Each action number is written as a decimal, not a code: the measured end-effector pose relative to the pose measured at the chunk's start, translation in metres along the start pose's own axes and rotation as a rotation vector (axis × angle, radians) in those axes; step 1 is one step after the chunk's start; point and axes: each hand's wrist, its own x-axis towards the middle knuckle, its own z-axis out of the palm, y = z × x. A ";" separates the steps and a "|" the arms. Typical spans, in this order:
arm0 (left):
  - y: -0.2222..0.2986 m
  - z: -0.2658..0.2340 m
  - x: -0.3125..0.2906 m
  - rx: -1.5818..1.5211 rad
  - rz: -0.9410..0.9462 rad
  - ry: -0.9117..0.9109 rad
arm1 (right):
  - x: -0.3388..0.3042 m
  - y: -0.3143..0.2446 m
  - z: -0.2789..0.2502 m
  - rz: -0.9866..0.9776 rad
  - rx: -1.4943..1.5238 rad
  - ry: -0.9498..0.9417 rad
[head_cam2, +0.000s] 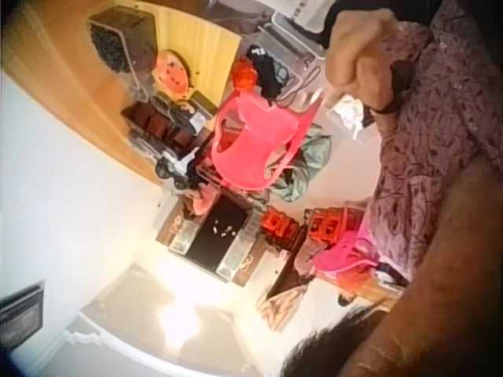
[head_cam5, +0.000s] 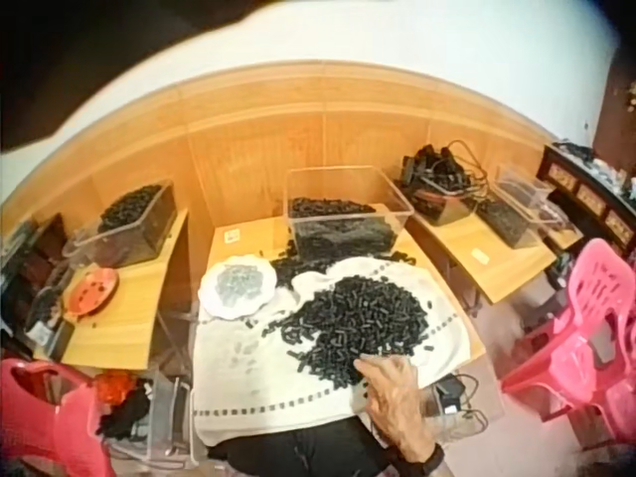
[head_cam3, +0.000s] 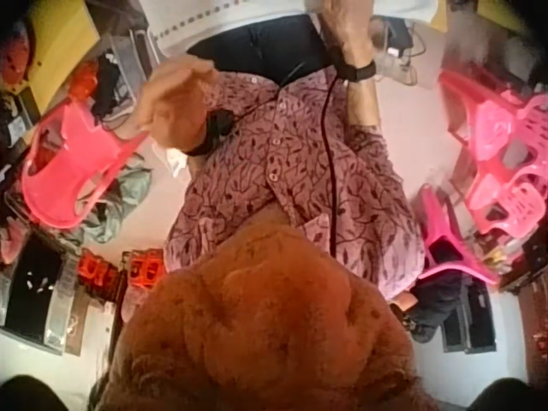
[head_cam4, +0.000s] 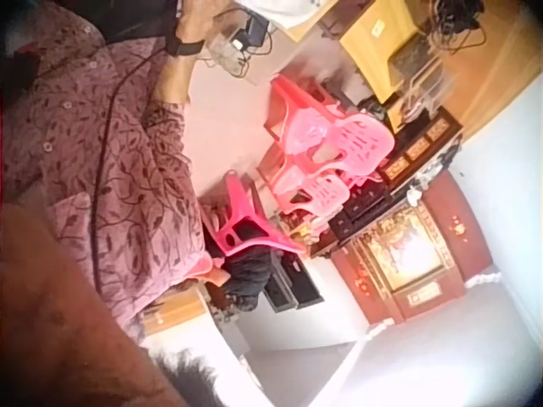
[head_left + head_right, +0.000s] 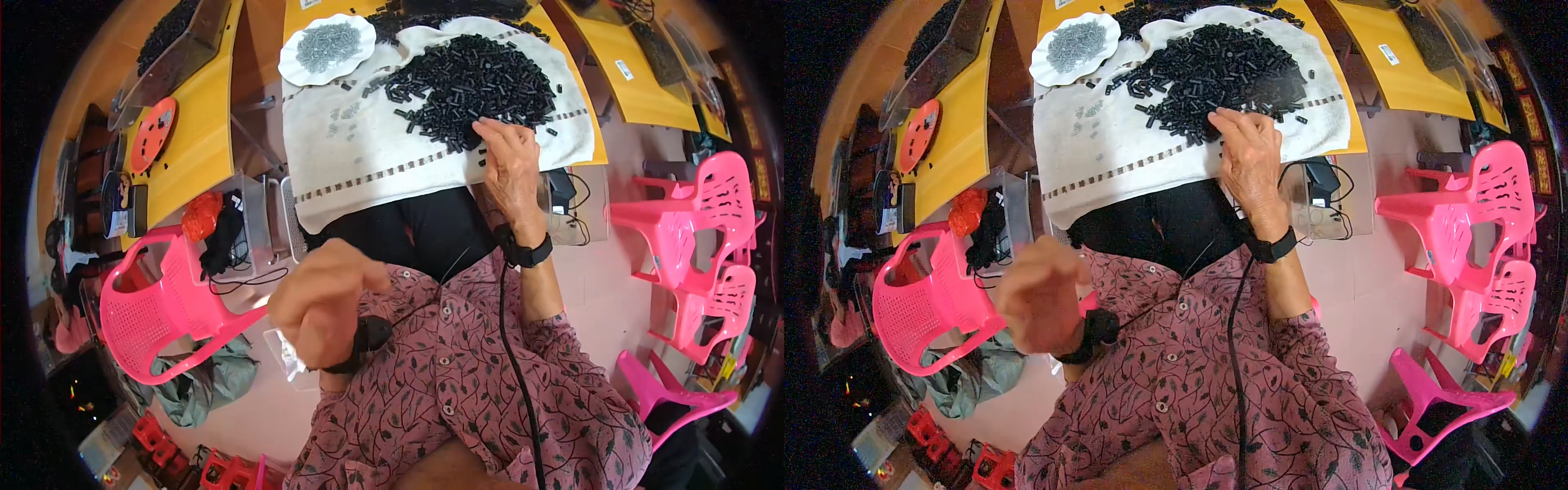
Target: Sorting and inspecting small black and silver components on a white cloth.
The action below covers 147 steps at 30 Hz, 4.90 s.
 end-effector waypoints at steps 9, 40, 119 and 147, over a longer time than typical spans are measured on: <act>-0.049 -0.012 -0.013 -0.129 -0.535 0.293 | 0.014 0.007 0.014 -0.042 -0.103 -0.071; -0.089 -0.057 0.019 0.426 -0.721 0.331 | -0.013 -0.007 -0.007 0.184 0.178 -0.217; -0.239 -0.153 0.245 1.541 -0.337 -0.654 | -0.010 -0.010 0.007 0.165 0.096 -0.165; -0.207 -0.163 0.233 1.065 -0.310 -0.303 | -0.010 -0.010 0.009 0.139 0.076 -0.135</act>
